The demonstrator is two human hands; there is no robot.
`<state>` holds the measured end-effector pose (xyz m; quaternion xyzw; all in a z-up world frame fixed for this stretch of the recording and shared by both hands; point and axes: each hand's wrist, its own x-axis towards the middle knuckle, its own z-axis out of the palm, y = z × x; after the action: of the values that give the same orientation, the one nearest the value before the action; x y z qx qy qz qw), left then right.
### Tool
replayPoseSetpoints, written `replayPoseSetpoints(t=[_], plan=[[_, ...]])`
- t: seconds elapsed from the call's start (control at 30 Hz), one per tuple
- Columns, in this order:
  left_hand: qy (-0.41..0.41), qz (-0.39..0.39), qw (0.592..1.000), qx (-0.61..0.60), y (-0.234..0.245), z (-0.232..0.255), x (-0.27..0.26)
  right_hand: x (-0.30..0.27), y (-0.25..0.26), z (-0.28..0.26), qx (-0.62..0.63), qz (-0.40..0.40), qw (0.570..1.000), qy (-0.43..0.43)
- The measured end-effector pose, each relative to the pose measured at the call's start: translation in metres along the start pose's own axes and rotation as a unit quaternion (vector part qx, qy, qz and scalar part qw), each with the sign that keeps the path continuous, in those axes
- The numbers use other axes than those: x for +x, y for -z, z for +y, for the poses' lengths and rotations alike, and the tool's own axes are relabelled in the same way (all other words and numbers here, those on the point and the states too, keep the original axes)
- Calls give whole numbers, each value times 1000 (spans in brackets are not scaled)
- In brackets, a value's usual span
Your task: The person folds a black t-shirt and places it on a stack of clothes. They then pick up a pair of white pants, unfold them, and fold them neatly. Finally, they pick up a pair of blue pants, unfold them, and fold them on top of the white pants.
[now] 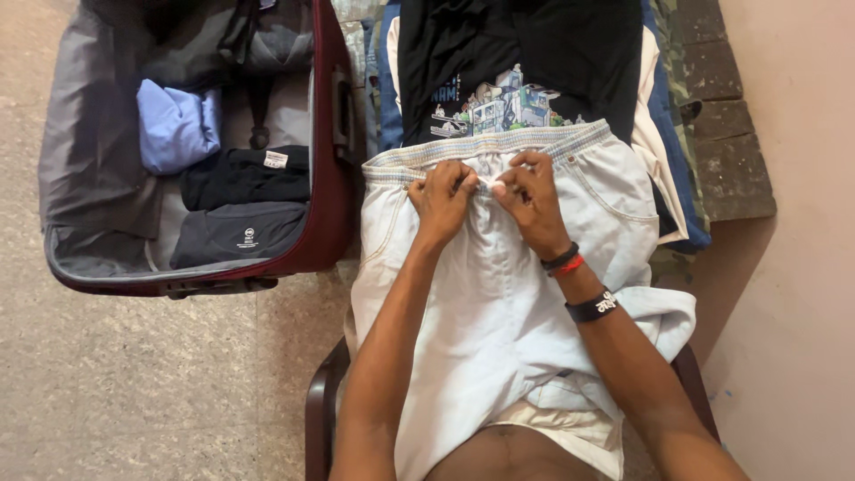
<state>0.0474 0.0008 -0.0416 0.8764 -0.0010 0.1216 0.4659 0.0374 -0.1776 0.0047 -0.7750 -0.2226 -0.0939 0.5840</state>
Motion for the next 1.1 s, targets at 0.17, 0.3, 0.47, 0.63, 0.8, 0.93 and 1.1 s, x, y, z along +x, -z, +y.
replayPoseSetpoints(t=[0.17,0.3,0.47,0.63,0.8,0.93,1.1], plan=[[1,41,999,-27,-9,-9,4,-8,32,-19,130,-113,984,-39],[20,46,997,-52,-9,-13,6,-12,60,-36,366,-71,928,18],[111,15,992,-54,-2,3,8,-14,131,-63,547,39,833,73],[-1,84,979,-184,36,21,-23,-12,168,-16,-17,148,980,-135],[-1,249,966,74,60,17,-120,-39,148,42,-453,30,891,-4],[213,259,942,0,81,-17,-158,-32,142,24,-466,82,872,-128],[325,159,926,-112,123,-14,-162,-47,146,-20,-429,108,891,-106]])
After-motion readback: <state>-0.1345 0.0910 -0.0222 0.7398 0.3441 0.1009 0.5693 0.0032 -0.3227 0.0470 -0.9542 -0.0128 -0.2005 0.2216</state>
